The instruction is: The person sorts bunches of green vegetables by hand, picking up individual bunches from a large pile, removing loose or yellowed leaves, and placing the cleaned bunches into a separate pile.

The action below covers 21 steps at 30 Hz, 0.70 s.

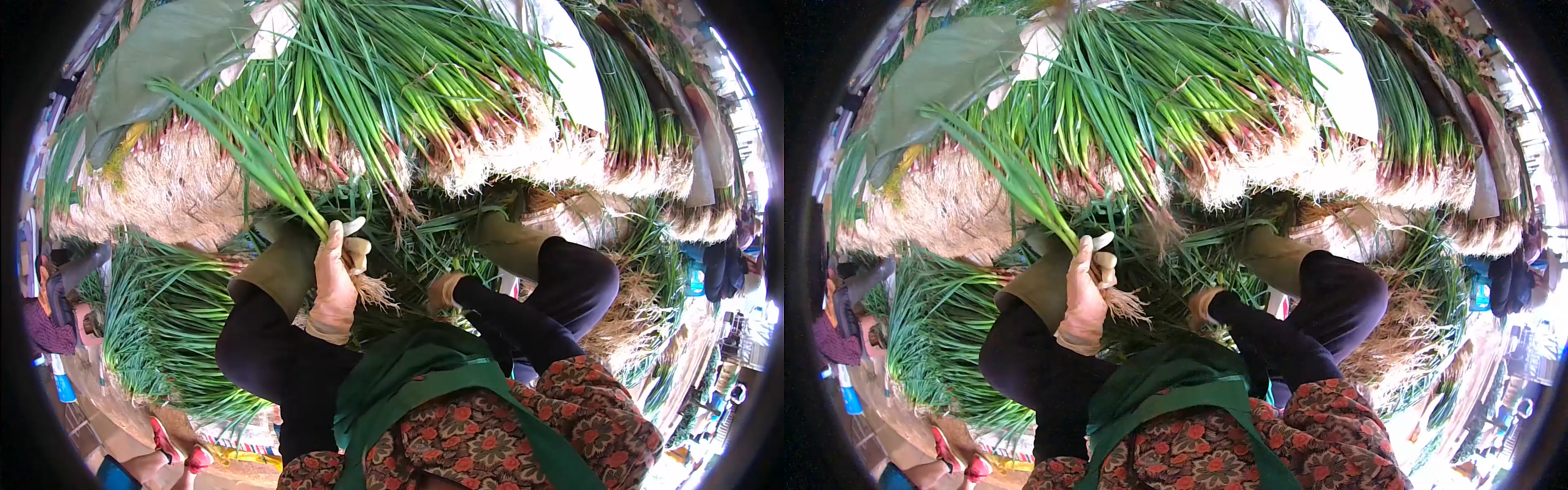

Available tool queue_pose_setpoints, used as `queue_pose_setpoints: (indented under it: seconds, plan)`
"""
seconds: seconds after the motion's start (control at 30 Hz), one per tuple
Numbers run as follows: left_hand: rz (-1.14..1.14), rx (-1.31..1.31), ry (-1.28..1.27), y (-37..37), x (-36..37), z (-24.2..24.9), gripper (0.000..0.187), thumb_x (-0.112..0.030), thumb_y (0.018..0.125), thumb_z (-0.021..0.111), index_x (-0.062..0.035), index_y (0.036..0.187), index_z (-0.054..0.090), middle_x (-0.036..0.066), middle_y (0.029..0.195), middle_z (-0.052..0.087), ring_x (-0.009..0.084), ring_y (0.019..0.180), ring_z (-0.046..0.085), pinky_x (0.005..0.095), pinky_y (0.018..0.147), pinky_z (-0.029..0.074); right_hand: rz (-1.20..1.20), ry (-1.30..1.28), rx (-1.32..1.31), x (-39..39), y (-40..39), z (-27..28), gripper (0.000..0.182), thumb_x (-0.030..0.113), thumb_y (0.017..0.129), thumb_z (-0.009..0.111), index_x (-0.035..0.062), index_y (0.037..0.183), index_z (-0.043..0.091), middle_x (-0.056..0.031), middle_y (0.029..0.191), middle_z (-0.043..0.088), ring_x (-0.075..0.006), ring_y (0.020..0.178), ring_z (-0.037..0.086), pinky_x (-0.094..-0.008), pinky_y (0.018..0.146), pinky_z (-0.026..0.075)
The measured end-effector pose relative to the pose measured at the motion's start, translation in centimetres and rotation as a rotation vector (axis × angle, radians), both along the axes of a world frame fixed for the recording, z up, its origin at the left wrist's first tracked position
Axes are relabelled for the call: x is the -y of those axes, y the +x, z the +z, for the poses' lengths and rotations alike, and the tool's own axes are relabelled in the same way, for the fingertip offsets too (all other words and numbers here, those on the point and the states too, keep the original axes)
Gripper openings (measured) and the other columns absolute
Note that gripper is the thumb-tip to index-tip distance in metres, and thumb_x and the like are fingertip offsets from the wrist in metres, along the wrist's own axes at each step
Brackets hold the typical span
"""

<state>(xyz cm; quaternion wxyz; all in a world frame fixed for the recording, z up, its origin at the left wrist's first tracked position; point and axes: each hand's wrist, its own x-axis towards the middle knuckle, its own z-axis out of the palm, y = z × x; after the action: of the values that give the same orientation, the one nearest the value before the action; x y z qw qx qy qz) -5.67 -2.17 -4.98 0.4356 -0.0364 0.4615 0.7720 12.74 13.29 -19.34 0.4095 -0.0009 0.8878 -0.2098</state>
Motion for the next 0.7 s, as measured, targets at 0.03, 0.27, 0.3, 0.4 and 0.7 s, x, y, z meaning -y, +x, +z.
queue_pose_setpoints:
  seconds: [0.03,0.27,0.3,0.4,0.7]
  plan:
    - [-0.062,0.028,0.035,0.1,0.2,0.3,0.045,-0.037,0.095,0.046,0.0032,0.113,0.057,0.0,0.051,0.048,0.0061,0.042,0.036,0.0203,0.041,0.028,-0.117,-0.007,0.003,-0.7,-0.4,-0.1,0.035,0.038,0.087,0.051,0.0062,0.098,0.062,-0.0119,0.101,0.066,-0.0314,0.098,0.061,-0.0423,0.076,0.05]
    - [-0.157,0.023,-0.164,1.1,-1.3,-0.4,0.034,-0.024,0.096,0.046,-0.003,0.121,0.055,0.003,0.074,0.06,0.0081,0.052,0.047,0.0194,0.049,0.037,-0.709,0.168,-0.463,-4.1,-11.2,6.9,0.04,0.045,0.086,0.052,0.0092,0.101,0.059,-0.0184,0.085,0.065,-0.0355,0.081,0.063,-0.0453,0.072,0.048]
    - [-0.066,0.048,-0.246,1.5,-2.0,0.0,0.034,-0.025,0.095,0.047,-0.0039,0.121,0.056,0.004,0.085,0.065,0.0085,0.058,0.052,0.019,0.052,0.041,-0.752,0.156,-0.418,-3.4,-11.8,7.0,0.035,0.042,0.088,0.051,0.0109,0.099,0.06,-0.0151,0.081,0.065,-0.0336,0.068,0.063,-0.0436,0.061,0.049]
    - [-0.02,-0.078,-0.206,1.5,-1.5,-3.2,0.033,-0.027,0.095,0.05,-0.0048,0.118,0.058,0.006,0.099,0.065,0.0092,0.069,0.058,0.0195,0.061,0.045,-0.39,0.241,-0.966,1.6,-9.2,7.9,0.018,0.029,0.086,0.053,0.0128,0.092,0.06,-0.0088,0.066,0.06,-0.0289,0.048,0.057,-0.0387,0.041,0.044]
    - [0.107,0.164,0.178,-0.2,0.6,-1.7,0.044,-0.032,0.095,0.049,-0.0037,0.127,0.047,-0.004,0.074,0.049,0.0091,0.069,0.05,0.0207,0.056,0.043,-1.181,-1.684,-0.531,-6.6,-3.9,14.0,0.024,0.022,0.09,0.052,0.0003,0.096,0.06,-0.0081,0.079,0.065,-0.0118,0.054,0.056,-0.0217,0.051,0.045]
